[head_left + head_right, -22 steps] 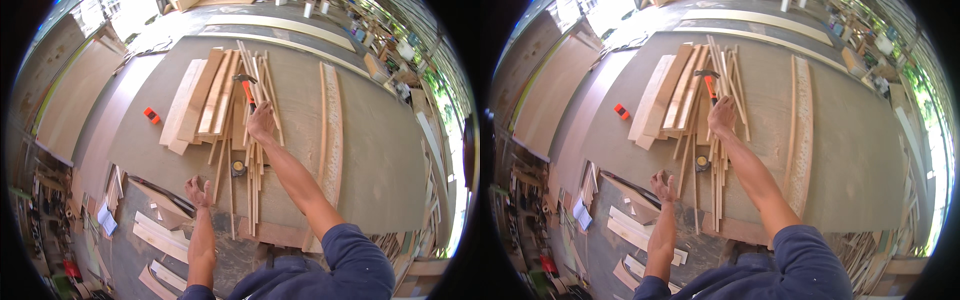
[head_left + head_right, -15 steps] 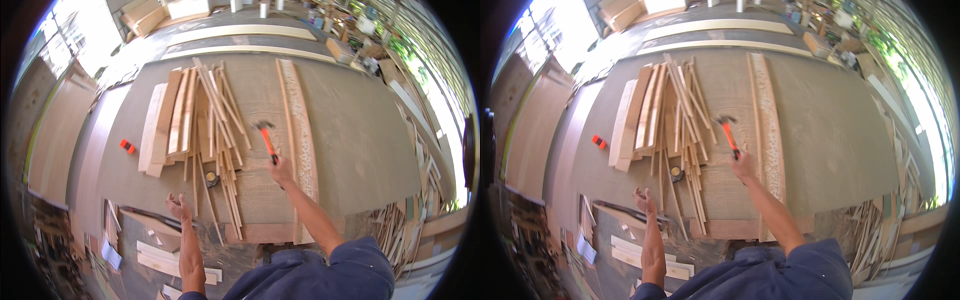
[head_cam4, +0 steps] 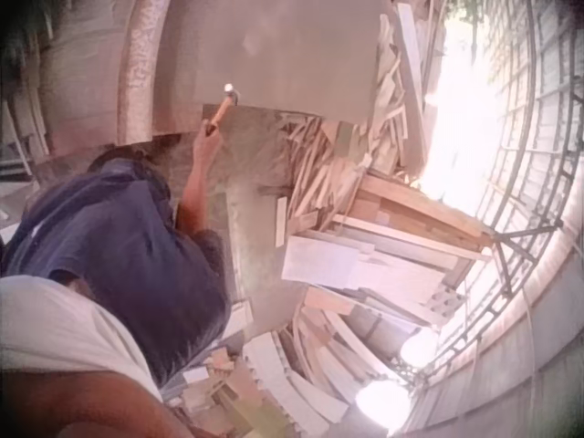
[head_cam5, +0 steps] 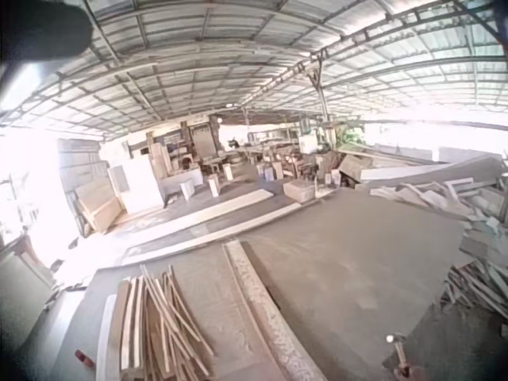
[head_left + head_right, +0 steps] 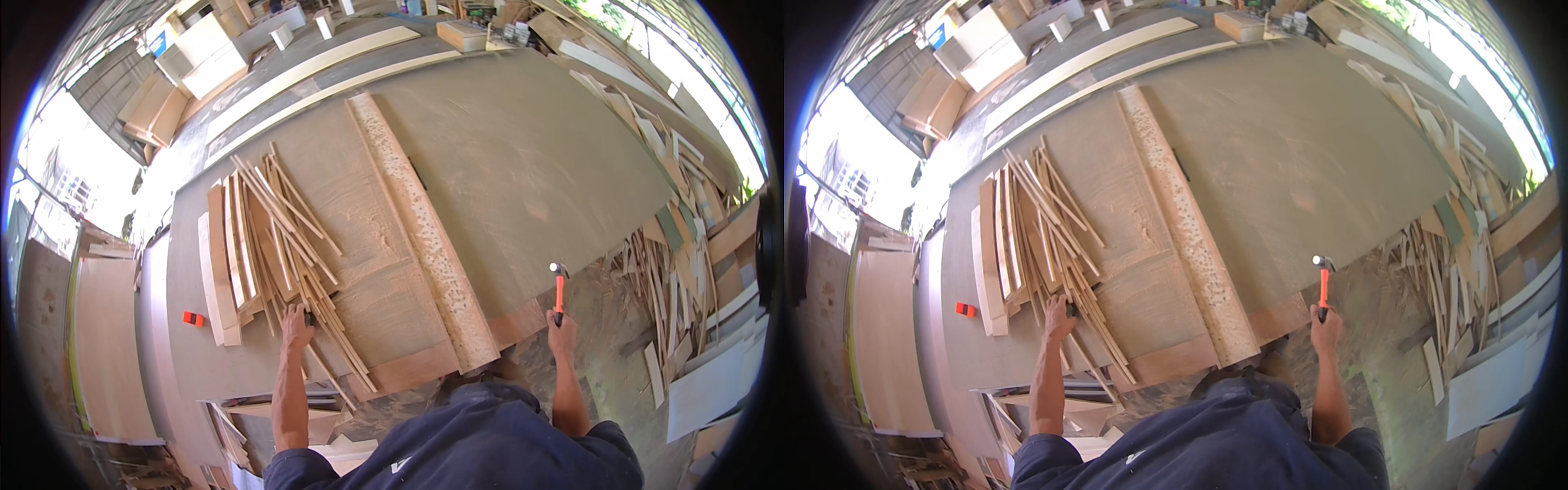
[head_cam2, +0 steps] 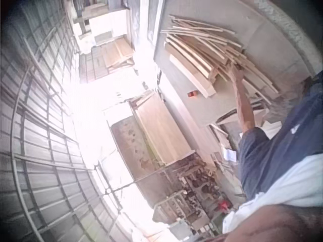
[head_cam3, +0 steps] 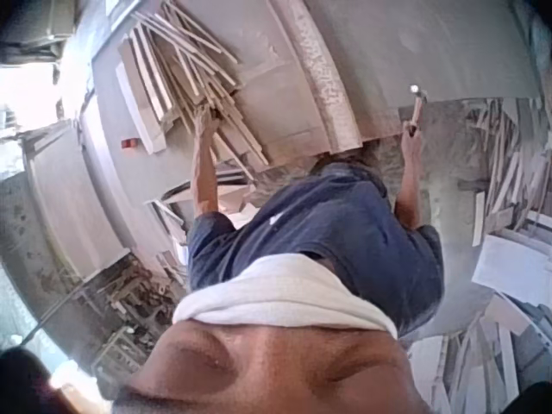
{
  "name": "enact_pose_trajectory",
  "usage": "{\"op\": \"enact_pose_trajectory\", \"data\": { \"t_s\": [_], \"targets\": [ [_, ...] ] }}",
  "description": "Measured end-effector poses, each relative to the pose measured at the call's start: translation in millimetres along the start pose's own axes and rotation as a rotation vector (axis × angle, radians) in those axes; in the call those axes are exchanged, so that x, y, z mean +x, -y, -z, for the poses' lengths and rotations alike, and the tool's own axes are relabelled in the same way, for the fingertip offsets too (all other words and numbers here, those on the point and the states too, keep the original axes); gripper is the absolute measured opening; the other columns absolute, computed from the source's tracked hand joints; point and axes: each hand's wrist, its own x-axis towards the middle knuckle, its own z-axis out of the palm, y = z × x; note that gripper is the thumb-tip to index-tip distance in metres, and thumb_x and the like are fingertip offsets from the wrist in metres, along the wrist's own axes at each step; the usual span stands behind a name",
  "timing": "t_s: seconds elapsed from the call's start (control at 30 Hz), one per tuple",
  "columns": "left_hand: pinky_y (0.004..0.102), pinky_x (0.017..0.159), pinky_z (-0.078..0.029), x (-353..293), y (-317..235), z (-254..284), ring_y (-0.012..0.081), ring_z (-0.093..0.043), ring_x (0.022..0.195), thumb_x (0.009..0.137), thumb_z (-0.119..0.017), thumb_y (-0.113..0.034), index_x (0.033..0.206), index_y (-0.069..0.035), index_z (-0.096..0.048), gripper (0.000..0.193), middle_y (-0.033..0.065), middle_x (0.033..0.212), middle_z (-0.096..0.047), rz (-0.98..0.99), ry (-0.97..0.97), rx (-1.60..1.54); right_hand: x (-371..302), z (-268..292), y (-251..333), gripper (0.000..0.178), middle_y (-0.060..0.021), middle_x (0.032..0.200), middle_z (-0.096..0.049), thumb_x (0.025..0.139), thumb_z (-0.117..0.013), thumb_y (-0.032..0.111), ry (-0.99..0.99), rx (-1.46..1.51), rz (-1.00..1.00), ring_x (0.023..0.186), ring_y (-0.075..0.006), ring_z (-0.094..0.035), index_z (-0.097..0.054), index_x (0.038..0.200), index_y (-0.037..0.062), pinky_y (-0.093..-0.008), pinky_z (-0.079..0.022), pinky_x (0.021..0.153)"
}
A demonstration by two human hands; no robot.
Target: The person arranges thin wooden strips on a workbench, then uses a hammer to tap a larger wooden plank into place. They measure the plank with a tape measure and continue assembling the wooden frame by hand.
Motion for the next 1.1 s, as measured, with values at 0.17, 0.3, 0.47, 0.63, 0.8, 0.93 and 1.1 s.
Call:
{"op": "enact_pose_trajectory", "data": {
  "t_s": [0.17, 0.3, 0.47, 0.63, 0.8, 0.93, 1.1],
  "targets": [
    [0.0490, 0.100, -0.041, 0, -15, 6, 0.0408, -0.047, 0.116, 0.073, -0.081, -0.021, 0.127, -0.005, -0.055, 0.062, 0.0231, 0.124, -0.047, 0.263, -0.329, -0.018, 4, -21, -30, 0.040, -0.0082, 0.067, -0.058, 0.088, -0.075, 0.029, 0.217, 0.401, -0.285, 0.066, -0.0149, -0.060, -0.071, 0.106, -0.0063, -0.0366, -0.046, 0.062],
    [0.0470, 0.090, -0.046, -9, -44, 20, 0.0346, -0.052, 0.110, 0.082, -0.078, -0.029, 0.129, -0.003, -0.052, 0.060, 0.0235, 0.122, -0.048, 0.603, -0.822, -0.396, 12, -22, -33, 0.037, -0.0036, 0.066, -0.054, 0.080, -0.083, 0.030, 0.247, 0.159, -0.027, 0.063, -0.0151, -0.055, -0.070, 0.086, -0.0053, -0.0366, -0.042, 0.059],
    [0.0278, 0.056, -0.049, -47, -36, 60, 0.0188, -0.059, 0.078, 0.096, -0.065, -0.028, 0.121, 0.005, -0.049, 0.045, 0.0172, 0.110, -0.057, 0.498, -1.583, -1.212, 21, -19, -34, 0.043, -0.0043, 0.064, -0.047, 0.075, -0.086, 0.032, 0.347, 0.317, -0.026, 0.062, -0.0157, -0.045, -0.060, 0.071, -0.0015, -0.0356, -0.040, 0.059],
    [0.0265, 0.059, -0.048, -148, -113, 129, 0.0164, -0.058, 0.073, 0.078, -0.059, 0.000, 0.096, 0.000, -0.060, 0.018, 0.0108, 0.093, -0.061, 0.376, -1.513, -1.273, 30, 21, -6, 0.039, -0.0026, 0.068, -0.047, 0.078, -0.083, 0.025, 0.377, 0.362, 0.131, 0.065, -0.0136, -0.042, -0.055, 0.072, -0.0012, -0.0332, -0.038, 0.059],
    [0.0322, 0.066, -0.048, -230, -277, 66, 0.0212, -0.059, 0.076, 0.066, -0.074, -0.014, 0.095, -0.003, -0.064, 0.033, 0.0101, 0.092, -0.061, 0.236, -0.908, -1.094, 28, 72, 51, 0.030, -0.0087, 0.071, -0.048, 0.079, -0.079, 0.015, 0.539, 0.498, 0.195, 0.062, -0.0233, -0.047, -0.055, 0.076, -0.0024, -0.0358, -0.042, 0.062],
    [0.0421, 0.076, -0.050, -268, -412, -52, 0.0288, -0.060, 0.084, 0.058, -0.096, -0.037, 0.106, -0.004, -0.066, 0.066, 0.0119, 0.092, -0.061, 0.235, -0.464, -0.480, 14, 111, 108, 0.026, -0.0078, 0.071, -0.052, 0.076, -0.080, 0.015, 0.595, 0.480, 0.442, 0.064, -0.0187, -0.049, -0.058, 0.078, -0.0012, -0.0330, -0.042, 0.062],
    [0.0420, 0.080, -0.049, -273, -472, -151, 0.0314, -0.059, 0.093, 0.065, -0.091, -0.032, 0.117, -0.005, -0.067, 0.063, 0.0136, 0.098, -0.059, 0.614, -0.698, -0.562, -34, 123, 138, 0.031, -0.0125, 0.070, -0.053, 0.072, -0.081, 0.019, 0.630, 0.504, 0.519, 0.061, -0.0232, -0.050, -0.056, 0.076, -0.0004, -0.0367, -0.044, 0.060]
  ]
}}
